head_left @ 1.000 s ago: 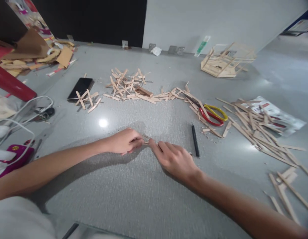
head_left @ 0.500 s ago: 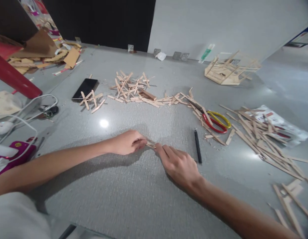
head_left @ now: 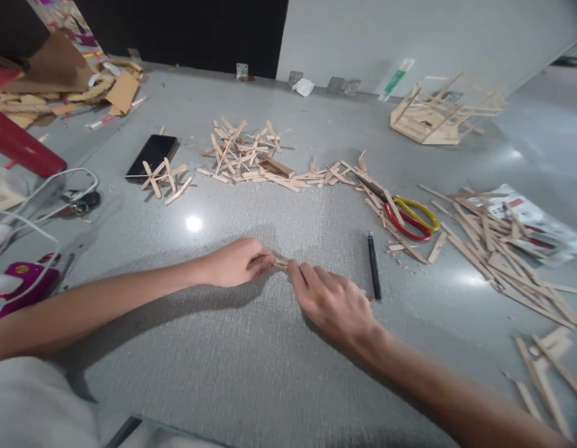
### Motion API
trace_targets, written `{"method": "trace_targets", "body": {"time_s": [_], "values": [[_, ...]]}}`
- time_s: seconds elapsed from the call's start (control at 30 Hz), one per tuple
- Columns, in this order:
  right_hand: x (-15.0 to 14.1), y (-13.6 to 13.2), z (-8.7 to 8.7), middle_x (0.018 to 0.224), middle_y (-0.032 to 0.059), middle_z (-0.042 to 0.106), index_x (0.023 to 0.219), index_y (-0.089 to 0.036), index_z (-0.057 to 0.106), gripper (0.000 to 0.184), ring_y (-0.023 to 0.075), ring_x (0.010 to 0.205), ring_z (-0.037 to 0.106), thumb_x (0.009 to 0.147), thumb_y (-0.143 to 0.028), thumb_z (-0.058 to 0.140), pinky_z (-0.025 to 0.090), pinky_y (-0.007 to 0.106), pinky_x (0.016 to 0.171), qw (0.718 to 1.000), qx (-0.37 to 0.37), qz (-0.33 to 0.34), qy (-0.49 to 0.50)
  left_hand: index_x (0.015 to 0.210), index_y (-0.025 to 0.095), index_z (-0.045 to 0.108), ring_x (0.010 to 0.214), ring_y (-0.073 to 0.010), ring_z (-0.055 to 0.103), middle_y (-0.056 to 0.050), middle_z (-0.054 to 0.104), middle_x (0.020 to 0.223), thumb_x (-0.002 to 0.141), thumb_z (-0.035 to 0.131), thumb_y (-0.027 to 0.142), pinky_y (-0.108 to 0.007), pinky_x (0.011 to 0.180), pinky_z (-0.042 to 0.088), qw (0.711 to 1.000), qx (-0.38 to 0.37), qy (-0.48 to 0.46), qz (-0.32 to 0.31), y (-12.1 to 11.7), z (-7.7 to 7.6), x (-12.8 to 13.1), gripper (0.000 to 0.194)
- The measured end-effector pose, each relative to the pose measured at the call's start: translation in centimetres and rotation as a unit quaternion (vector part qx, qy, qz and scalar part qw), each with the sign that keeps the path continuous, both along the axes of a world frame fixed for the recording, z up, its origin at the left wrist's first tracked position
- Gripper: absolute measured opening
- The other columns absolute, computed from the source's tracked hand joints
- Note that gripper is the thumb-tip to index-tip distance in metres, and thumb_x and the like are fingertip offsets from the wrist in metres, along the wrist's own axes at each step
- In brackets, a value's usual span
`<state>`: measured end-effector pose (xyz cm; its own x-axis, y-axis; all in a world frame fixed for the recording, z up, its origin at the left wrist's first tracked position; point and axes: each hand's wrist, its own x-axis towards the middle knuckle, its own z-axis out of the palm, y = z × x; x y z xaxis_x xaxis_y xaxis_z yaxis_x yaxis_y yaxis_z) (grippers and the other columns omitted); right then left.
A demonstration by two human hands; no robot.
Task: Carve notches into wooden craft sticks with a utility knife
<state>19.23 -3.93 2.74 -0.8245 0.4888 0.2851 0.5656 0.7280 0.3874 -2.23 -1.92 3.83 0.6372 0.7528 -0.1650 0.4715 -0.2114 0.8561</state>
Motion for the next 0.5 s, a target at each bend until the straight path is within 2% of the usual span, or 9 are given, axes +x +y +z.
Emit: {"method": "trace_targets", "body": {"time_s": [0.2,0.37,0.5], "values": [[0.7,0.3,-0.4,0.063,-0.0015,0.054,0.096,-0.012,0.065,0.02,0.0109,0.056,0.046,0.09,-0.004,0.047,0.029,0.029,0.053,0.999,0.019,0.02,0.021,0.059,0.017,0.045,0.036,-0.0077,0.043,0.002,0.048,0.047,0.099,0.036,0.034,-0.021,0.043,0.034,0.997,-0.071,0.007,0.004,0.0,0.3,-0.1,0.044],[1.2,-1.0,0.1,0.061,-0.0029,0.053,0.097,-0.012,0.066,0.014,0.0098,0.054,0.047,0.091,-0.008,0.053,0.031,0.027,0.054,0.995,0.077,-0.058,0.014,0.061,0.016,0.046,0.03,-0.0071,0.046,0.004,0.047,0.044,0.097,0.039,0.031,-0.018,0.038,0.035,0.996,-0.073,0.009,0.055,-0.1,0.3,-0.3,0.04],[1.6,-1.1,0.1,0.061,-0.0033,0.053,0.096,-0.013,0.066,0.014,0.0091,0.054,0.046,0.094,-0.012,0.052,0.031,0.027,0.054,0.996,0.06,-0.065,0.024,0.061,0.016,0.046,0.03,-0.0066,0.047,0.004,0.048,0.044,0.098,0.04,0.031,-0.017,0.038,0.036,0.996,-0.07,0.01,0.058,-0.1,0.2,-0.4,0.04]]}}
